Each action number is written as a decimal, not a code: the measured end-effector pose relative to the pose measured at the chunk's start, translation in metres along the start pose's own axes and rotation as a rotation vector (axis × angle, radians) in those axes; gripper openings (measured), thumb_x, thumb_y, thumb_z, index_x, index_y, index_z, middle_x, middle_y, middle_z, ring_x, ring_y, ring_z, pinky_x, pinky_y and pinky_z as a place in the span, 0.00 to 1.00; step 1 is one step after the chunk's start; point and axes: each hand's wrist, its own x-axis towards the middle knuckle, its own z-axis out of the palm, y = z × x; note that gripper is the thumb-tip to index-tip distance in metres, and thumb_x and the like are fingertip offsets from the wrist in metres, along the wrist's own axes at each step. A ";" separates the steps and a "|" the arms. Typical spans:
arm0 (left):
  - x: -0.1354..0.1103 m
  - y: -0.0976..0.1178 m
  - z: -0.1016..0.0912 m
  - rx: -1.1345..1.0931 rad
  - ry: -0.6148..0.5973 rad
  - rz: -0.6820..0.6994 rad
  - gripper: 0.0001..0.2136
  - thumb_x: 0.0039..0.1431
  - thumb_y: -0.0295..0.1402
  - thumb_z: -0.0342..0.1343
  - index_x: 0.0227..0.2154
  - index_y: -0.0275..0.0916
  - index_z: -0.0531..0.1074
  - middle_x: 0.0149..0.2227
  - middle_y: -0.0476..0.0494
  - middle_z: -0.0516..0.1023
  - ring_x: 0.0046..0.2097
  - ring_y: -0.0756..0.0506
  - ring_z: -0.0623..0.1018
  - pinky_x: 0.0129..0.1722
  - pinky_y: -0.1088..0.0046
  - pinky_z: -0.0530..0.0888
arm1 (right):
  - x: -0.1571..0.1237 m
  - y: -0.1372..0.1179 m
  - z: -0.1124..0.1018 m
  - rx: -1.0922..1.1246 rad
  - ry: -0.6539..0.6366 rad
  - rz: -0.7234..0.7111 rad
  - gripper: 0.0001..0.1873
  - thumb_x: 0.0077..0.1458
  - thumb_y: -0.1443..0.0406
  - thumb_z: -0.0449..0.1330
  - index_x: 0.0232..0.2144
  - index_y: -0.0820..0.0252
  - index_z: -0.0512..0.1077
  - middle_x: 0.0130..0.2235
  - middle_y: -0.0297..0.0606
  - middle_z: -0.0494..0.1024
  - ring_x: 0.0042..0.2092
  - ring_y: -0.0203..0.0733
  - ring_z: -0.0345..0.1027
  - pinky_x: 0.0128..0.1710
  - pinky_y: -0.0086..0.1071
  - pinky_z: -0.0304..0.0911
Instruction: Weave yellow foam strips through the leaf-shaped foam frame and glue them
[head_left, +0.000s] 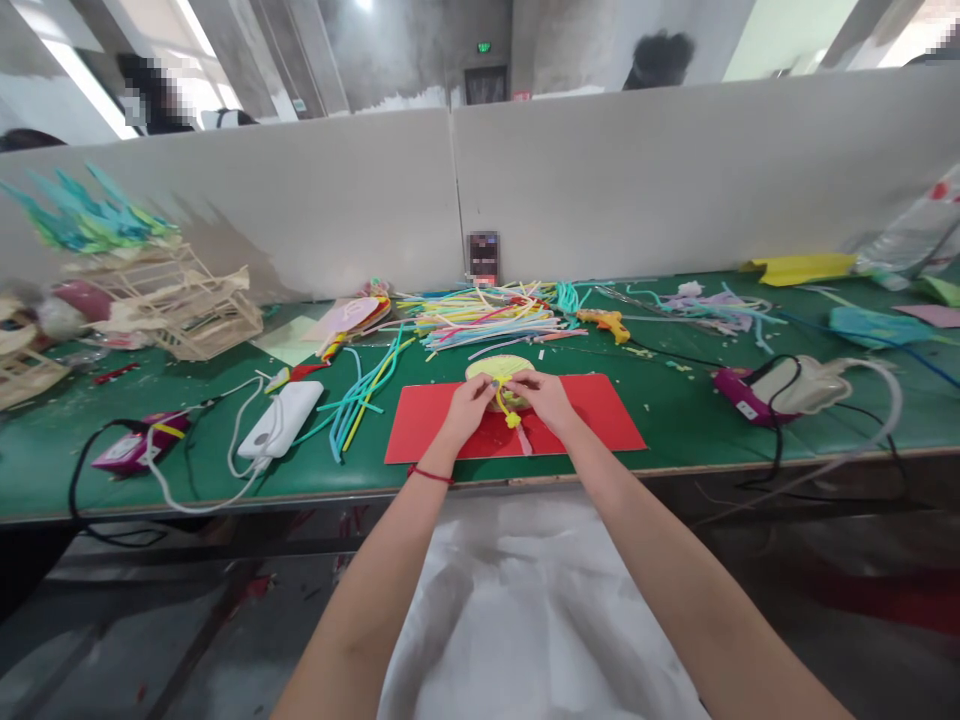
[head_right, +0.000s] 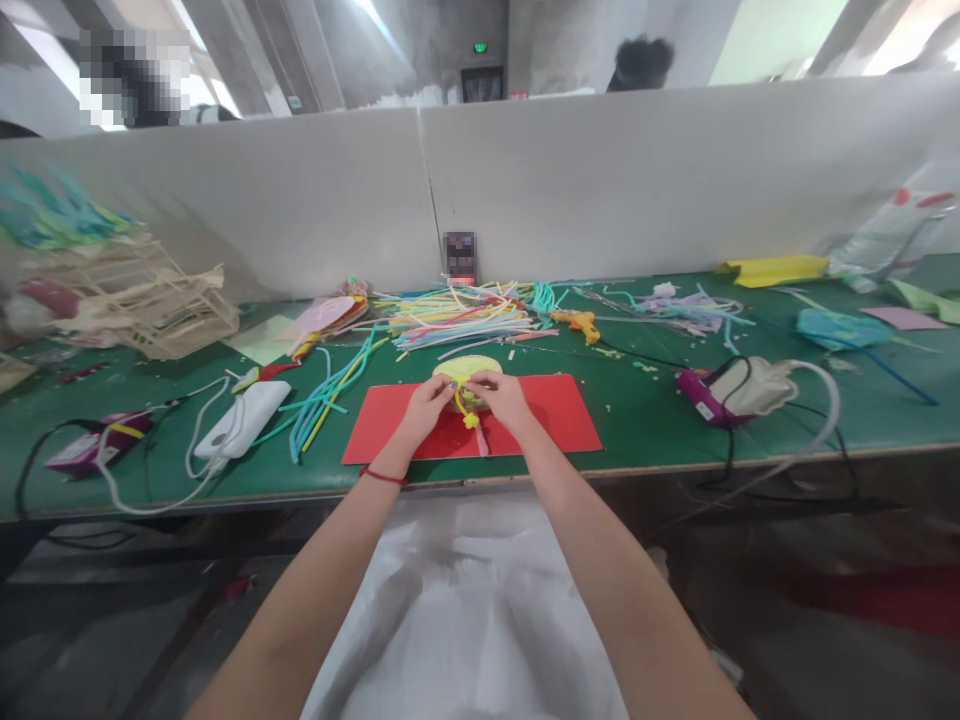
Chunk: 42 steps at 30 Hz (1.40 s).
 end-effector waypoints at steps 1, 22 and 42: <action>0.000 0.000 0.000 0.016 0.000 0.000 0.09 0.52 0.36 0.48 0.23 0.36 0.63 0.22 0.52 0.64 0.27 0.52 0.65 0.29 0.77 0.66 | 0.000 0.000 0.000 0.005 -0.001 0.007 0.13 0.34 0.57 0.65 0.23 0.60 0.73 0.28 0.34 0.76 0.33 0.39 0.68 0.38 0.34 0.63; -0.005 0.010 0.001 0.260 0.087 0.073 0.03 0.53 0.30 0.49 0.27 0.37 0.65 0.28 0.50 0.70 0.31 0.51 0.69 0.34 0.76 0.66 | 0.000 0.001 0.001 0.198 -0.061 0.153 0.18 0.28 0.57 0.68 0.22 0.61 0.70 0.24 0.32 0.73 0.28 0.36 0.67 0.34 0.33 0.64; -0.005 0.008 0.001 0.025 -0.064 0.024 0.07 0.56 0.31 0.45 0.24 0.38 0.60 0.20 0.53 0.65 0.24 0.53 0.68 0.29 0.76 0.67 | 0.029 -0.035 -0.025 -0.195 -0.482 0.179 0.13 0.37 0.62 0.65 0.28 0.64 0.73 0.30 0.37 0.76 0.30 0.36 0.69 0.31 0.29 0.65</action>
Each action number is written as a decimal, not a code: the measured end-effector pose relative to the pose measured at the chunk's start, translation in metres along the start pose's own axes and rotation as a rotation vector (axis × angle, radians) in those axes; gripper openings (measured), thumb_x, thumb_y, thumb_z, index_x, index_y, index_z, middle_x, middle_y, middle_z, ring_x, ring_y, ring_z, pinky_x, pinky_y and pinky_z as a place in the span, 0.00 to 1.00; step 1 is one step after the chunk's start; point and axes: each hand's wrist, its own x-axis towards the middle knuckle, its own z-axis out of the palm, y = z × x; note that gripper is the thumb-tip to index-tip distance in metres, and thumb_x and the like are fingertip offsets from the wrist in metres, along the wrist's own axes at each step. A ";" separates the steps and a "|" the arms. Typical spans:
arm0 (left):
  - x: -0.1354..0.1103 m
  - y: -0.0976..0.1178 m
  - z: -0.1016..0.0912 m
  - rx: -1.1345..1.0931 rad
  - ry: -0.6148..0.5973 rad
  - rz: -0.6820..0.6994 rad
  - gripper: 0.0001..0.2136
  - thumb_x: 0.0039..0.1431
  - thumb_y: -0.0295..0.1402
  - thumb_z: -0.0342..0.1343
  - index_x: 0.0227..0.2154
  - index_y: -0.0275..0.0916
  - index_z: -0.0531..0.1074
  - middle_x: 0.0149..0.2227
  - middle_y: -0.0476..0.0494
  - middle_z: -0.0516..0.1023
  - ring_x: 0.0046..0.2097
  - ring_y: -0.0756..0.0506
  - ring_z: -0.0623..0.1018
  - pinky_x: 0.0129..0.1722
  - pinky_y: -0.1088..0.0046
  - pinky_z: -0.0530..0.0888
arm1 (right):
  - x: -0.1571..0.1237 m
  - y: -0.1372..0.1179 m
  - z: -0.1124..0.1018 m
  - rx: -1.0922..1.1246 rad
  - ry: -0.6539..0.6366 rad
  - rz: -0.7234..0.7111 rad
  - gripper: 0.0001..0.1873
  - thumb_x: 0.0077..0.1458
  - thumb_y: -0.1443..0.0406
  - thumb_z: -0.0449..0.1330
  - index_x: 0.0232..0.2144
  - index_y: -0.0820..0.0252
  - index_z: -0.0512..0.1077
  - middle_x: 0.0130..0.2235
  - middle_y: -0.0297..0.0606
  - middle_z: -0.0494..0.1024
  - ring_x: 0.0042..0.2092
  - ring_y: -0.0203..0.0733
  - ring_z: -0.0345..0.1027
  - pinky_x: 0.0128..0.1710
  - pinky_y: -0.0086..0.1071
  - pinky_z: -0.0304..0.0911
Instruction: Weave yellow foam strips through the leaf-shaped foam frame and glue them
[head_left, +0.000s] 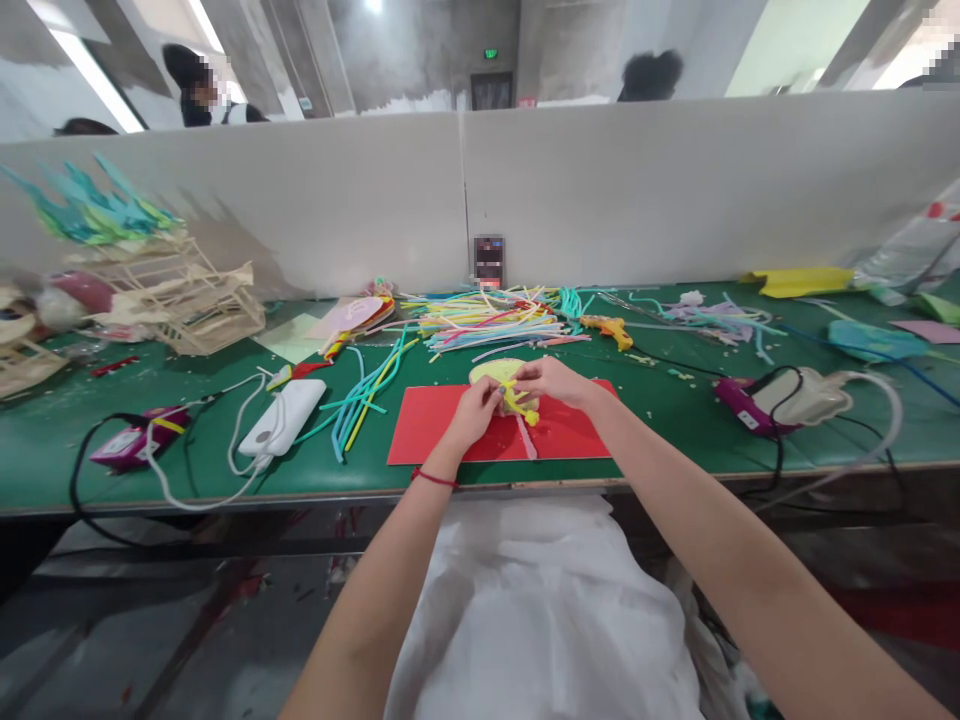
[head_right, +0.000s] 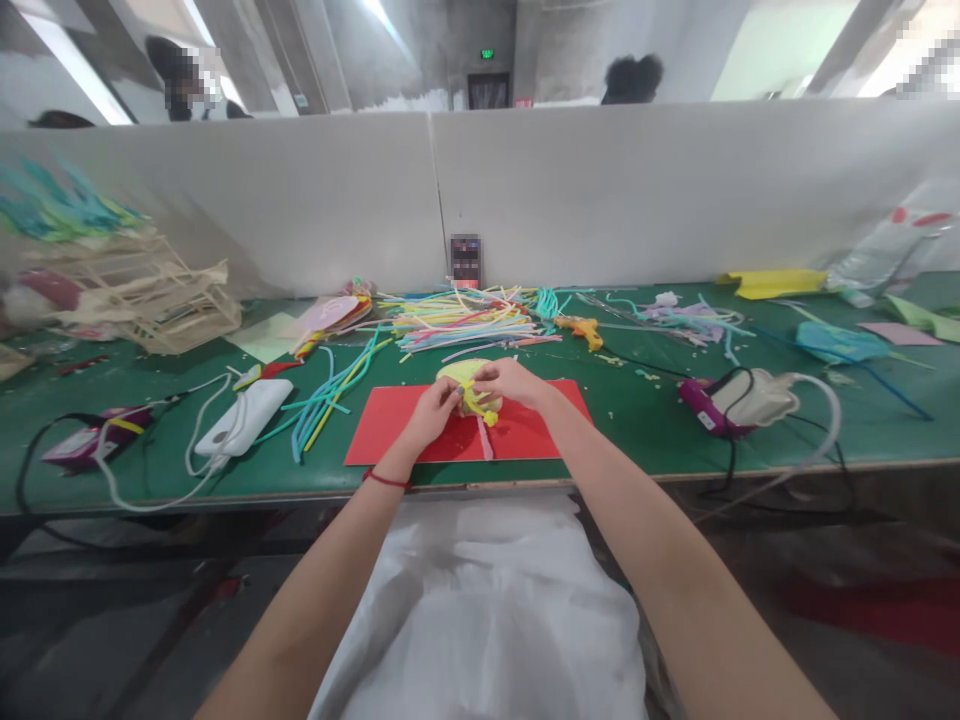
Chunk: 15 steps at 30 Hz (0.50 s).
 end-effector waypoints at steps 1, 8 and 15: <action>0.000 0.001 0.000 0.003 -0.018 0.005 0.07 0.57 0.31 0.44 0.24 0.38 0.60 0.20 0.53 0.65 0.25 0.53 0.68 0.30 0.76 0.67 | 0.001 -0.001 -0.003 -0.041 -0.031 0.002 0.13 0.38 0.62 0.65 0.28 0.64 0.73 0.30 0.37 0.76 0.31 0.36 0.69 0.31 0.29 0.64; -0.002 0.005 0.000 -0.008 -0.169 0.014 0.10 0.57 0.33 0.45 0.22 0.37 0.60 0.21 0.51 0.67 0.26 0.52 0.68 0.32 0.75 0.66 | 0.005 -0.014 -0.016 -0.121 -0.220 0.093 0.12 0.36 0.62 0.65 0.27 0.63 0.73 0.28 0.36 0.77 0.30 0.38 0.70 0.32 0.31 0.66; -0.004 0.012 -0.006 -0.031 -0.239 0.032 0.12 0.56 0.36 0.46 0.21 0.36 0.63 0.24 0.50 0.69 0.31 0.52 0.70 0.37 0.74 0.66 | 0.004 -0.032 -0.021 -0.238 -0.327 0.126 0.13 0.37 0.62 0.65 0.28 0.62 0.75 0.28 0.36 0.77 0.31 0.40 0.71 0.33 0.31 0.68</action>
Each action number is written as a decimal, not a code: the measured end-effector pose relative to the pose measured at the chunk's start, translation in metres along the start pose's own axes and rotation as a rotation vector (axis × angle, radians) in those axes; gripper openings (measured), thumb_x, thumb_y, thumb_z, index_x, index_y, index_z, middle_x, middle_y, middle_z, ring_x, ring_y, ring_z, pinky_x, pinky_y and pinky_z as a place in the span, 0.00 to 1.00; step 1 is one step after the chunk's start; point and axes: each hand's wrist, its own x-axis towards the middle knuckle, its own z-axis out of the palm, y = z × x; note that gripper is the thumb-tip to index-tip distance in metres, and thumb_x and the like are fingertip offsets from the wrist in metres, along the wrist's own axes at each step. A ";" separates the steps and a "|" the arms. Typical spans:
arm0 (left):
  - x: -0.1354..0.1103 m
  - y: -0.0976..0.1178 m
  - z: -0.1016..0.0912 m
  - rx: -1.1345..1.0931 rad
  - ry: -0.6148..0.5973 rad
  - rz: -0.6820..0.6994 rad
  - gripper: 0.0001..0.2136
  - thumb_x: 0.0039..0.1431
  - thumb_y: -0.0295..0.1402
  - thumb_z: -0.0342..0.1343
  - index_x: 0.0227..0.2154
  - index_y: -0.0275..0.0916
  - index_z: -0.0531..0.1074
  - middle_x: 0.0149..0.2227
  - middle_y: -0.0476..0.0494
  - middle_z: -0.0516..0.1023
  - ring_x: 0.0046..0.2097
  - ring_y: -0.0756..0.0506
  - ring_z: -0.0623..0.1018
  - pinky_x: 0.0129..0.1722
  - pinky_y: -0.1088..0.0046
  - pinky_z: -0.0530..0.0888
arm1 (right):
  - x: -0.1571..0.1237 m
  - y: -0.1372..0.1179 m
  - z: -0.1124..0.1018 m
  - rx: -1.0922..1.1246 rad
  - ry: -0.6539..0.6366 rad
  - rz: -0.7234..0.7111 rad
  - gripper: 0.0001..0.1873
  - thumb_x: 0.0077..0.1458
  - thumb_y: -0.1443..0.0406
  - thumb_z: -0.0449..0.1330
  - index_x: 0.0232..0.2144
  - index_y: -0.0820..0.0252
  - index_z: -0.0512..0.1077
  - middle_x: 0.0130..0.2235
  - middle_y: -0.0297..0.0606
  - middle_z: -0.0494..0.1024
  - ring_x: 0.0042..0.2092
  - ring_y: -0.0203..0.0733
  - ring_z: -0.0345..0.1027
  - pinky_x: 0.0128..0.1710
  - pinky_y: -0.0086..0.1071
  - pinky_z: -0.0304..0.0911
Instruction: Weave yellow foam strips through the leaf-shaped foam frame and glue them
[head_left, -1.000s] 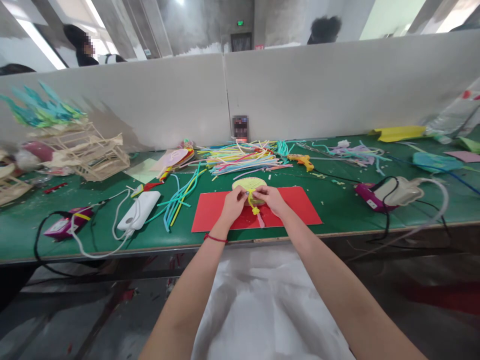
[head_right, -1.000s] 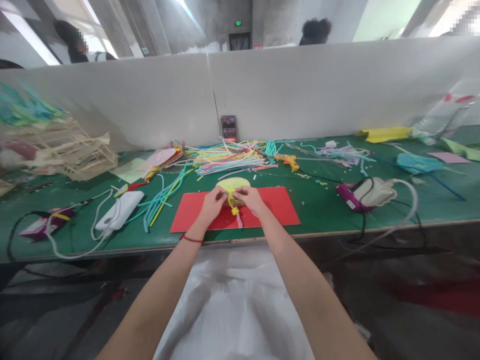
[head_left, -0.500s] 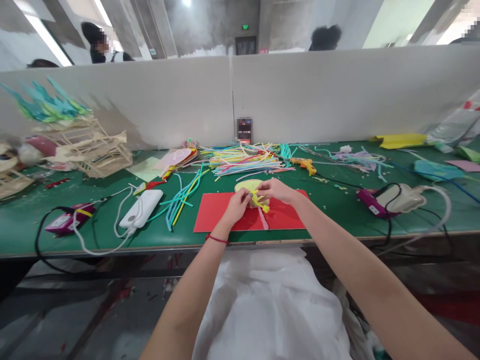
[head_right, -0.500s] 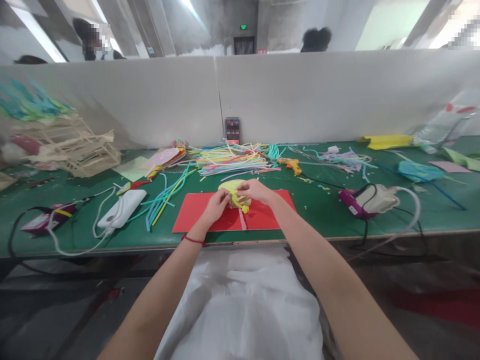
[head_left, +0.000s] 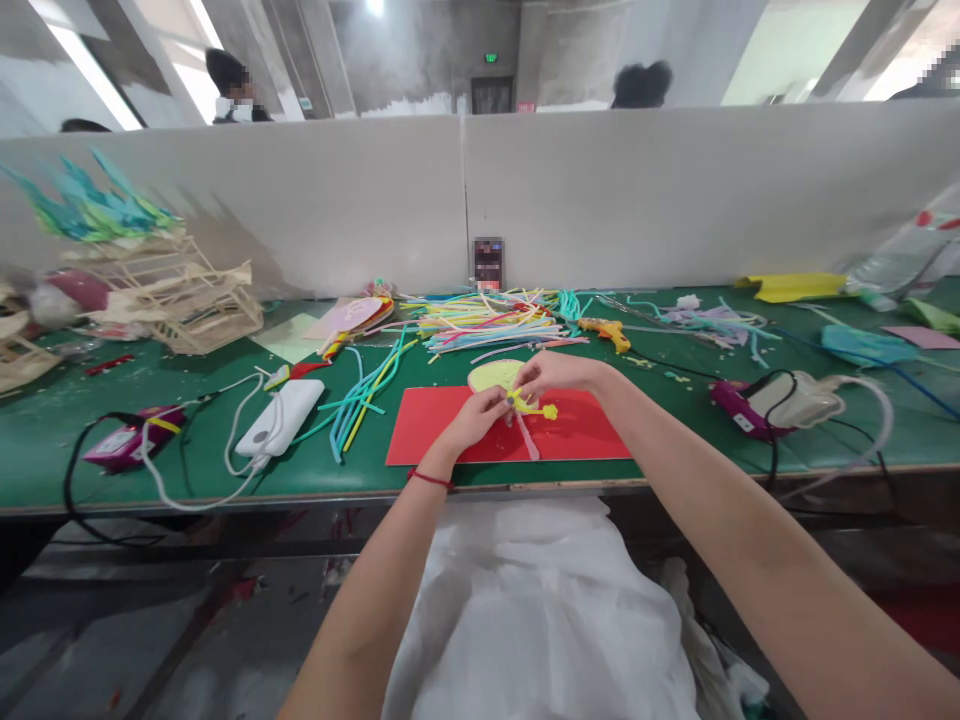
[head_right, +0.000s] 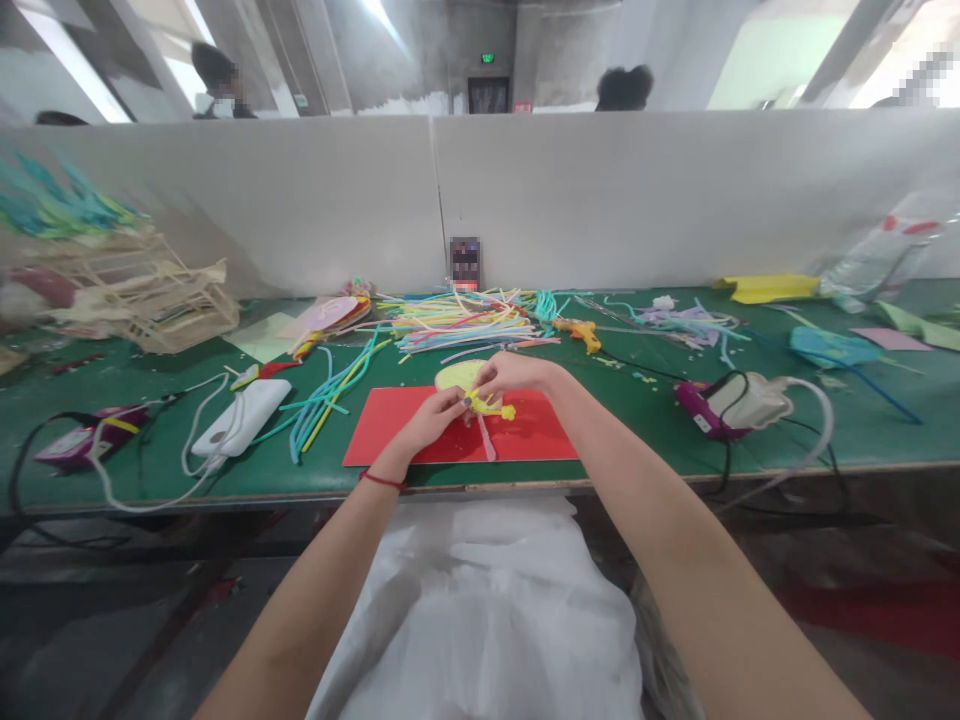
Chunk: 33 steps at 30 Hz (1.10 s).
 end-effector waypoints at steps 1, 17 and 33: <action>0.000 0.000 0.000 -0.011 0.015 -0.001 0.12 0.56 0.36 0.46 0.21 0.36 0.63 0.24 0.50 0.69 0.31 0.52 0.70 0.37 0.75 0.66 | -0.001 -0.001 0.000 -0.001 0.020 -0.017 0.12 0.38 0.61 0.65 0.28 0.62 0.75 0.28 0.36 0.77 0.32 0.39 0.72 0.33 0.30 0.68; 0.004 -0.012 0.003 0.002 0.259 -0.025 0.08 0.53 0.36 0.47 0.24 0.37 0.62 0.24 0.51 0.68 0.29 0.52 0.68 0.31 0.77 0.66 | -0.014 -0.006 0.039 -0.265 0.594 -0.296 0.11 0.50 0.63 0.55 0.36 0.61 0.72 0.34 0.38 0.77 0.35 0.38 0.69 0.37 0.31 0.64; 0.003 -0.007 0.001 0.060 0.292 -0.028 0.09 0.55 0.35 0.45 0.24 0.36 0.64 0.24 0.49 0.72 0.29 0.52 0.70 0.32 0.77 0.67 | -0.014 0.011 0.052 -0.984 0.738 -0.524 0.16 0.60 0.64 0.44 0.37 0.61 0.71 0.39 0.43 0.74 0.42 0.41 0.65 0.39 0.31 0.60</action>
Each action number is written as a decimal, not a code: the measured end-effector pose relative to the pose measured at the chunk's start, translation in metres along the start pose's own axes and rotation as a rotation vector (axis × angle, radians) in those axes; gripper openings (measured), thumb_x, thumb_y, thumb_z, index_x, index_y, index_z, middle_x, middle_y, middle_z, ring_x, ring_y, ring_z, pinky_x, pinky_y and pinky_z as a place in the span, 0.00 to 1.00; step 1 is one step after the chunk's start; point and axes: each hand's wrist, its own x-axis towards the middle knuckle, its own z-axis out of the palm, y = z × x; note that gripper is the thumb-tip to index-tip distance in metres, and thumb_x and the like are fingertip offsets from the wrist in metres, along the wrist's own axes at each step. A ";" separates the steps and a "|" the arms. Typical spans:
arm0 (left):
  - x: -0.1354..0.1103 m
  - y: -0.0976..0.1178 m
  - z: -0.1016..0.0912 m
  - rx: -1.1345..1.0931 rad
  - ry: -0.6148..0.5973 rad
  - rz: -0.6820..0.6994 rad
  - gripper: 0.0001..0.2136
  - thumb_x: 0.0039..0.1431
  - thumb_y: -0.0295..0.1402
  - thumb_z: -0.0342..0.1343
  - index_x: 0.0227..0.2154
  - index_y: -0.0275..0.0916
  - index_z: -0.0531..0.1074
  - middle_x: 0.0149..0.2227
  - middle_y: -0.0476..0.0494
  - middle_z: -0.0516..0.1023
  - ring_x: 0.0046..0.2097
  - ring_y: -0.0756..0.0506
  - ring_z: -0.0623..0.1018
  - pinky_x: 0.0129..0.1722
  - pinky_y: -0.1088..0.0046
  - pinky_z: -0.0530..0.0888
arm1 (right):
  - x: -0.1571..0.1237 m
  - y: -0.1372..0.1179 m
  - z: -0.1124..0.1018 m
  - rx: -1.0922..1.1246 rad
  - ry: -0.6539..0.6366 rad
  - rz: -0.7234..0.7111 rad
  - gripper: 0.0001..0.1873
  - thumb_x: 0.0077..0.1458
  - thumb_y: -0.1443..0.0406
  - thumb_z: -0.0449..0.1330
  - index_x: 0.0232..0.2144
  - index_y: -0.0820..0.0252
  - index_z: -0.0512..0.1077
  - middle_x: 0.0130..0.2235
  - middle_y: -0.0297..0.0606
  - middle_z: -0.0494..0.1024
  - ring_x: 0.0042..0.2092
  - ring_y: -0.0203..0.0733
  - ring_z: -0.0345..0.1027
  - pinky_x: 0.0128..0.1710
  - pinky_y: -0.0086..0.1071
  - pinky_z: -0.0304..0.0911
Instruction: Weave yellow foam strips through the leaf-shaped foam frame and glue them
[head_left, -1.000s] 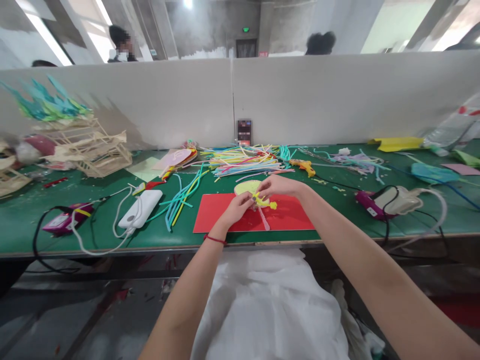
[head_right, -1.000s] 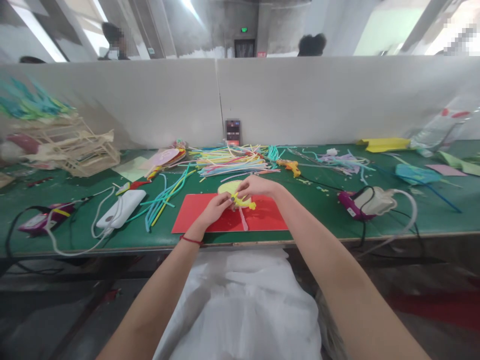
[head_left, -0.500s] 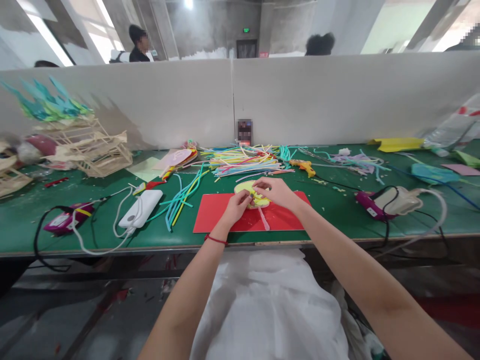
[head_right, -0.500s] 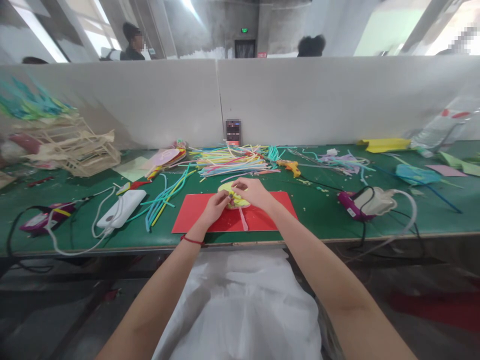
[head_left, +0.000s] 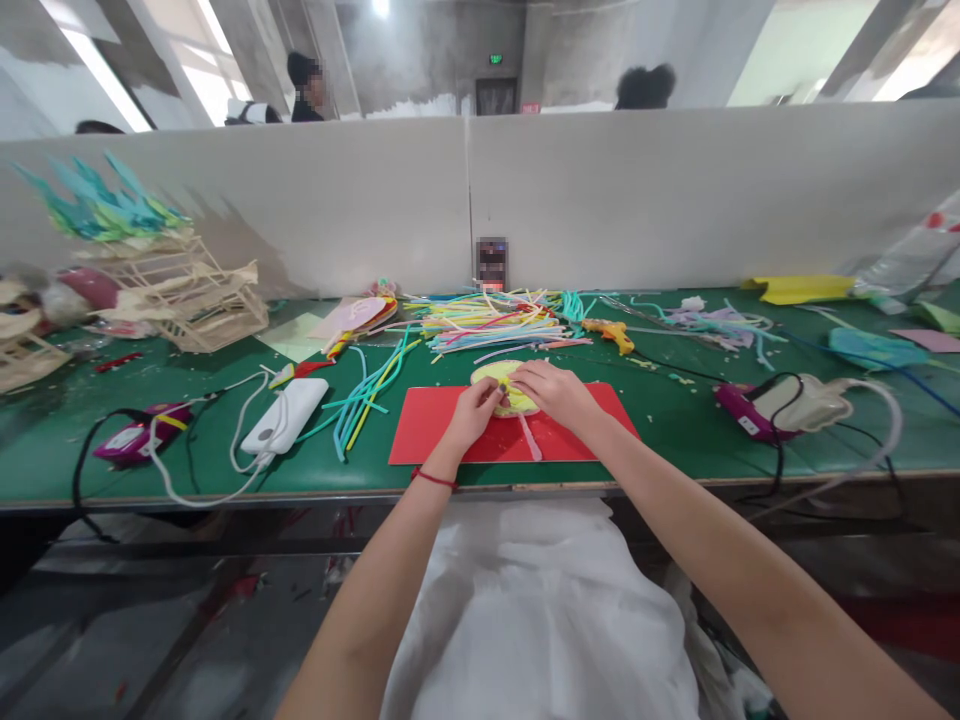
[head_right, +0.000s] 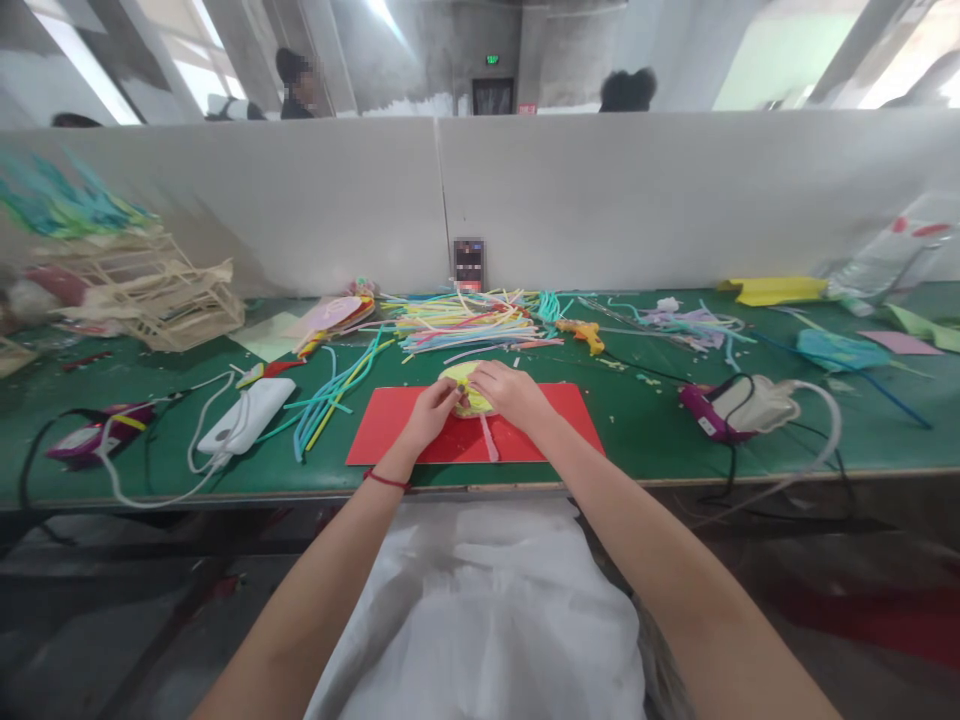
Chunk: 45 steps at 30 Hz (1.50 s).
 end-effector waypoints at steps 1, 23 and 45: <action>0.000 -0.001 0.000 0.007 0.007 0.001 0.09 0.55 0.35 0.46 0.24 0.36 0.64 0.24 0.49 0.72 0.29 0.52 0.70 0.31 0.77 0.67 | 0.000 -0.001 0.001 -0.044 -0.003 -0.014 0.17 0.61 0.64 0.43 0.36 0.62 0.71 0.38 0.43 0.74 0.41 0.41 0.65 0.38 0.31 0.59; 0.000 -0.011 0.000 0.181 0.076 0.079 0.06 0.55 0.32 0.45 0.28 0.37 0.65 0.27 0.48 0.71 0.31 0.51 0.71 0.30 0.78 0.67 | 0.002 -0.015 0.012 -0.113 -0.062 0.141 0.14 0.59 0.65 0.47 0.32 0.61 0.72 0.36 0.41 0.75 0.41 0.42 0.66 0.36 0.30 0.60; 0.000 -0.012 0.000 0.166 0.085 0.104 0.07 0.56 0.33 0.45 0.28 0.38 0.66 0.28 0.47 0.72 0.32 0.50 0.71 0.32 0.77 0.67 | 0.009 -0.021 0.010 0.291 -0.013 0.540 0.09 0.50 0.65 0.55 0.28 0.60 0.75 0.31 0.39 0.78 0.33 0.41 0.71 0.34 0.30 0.61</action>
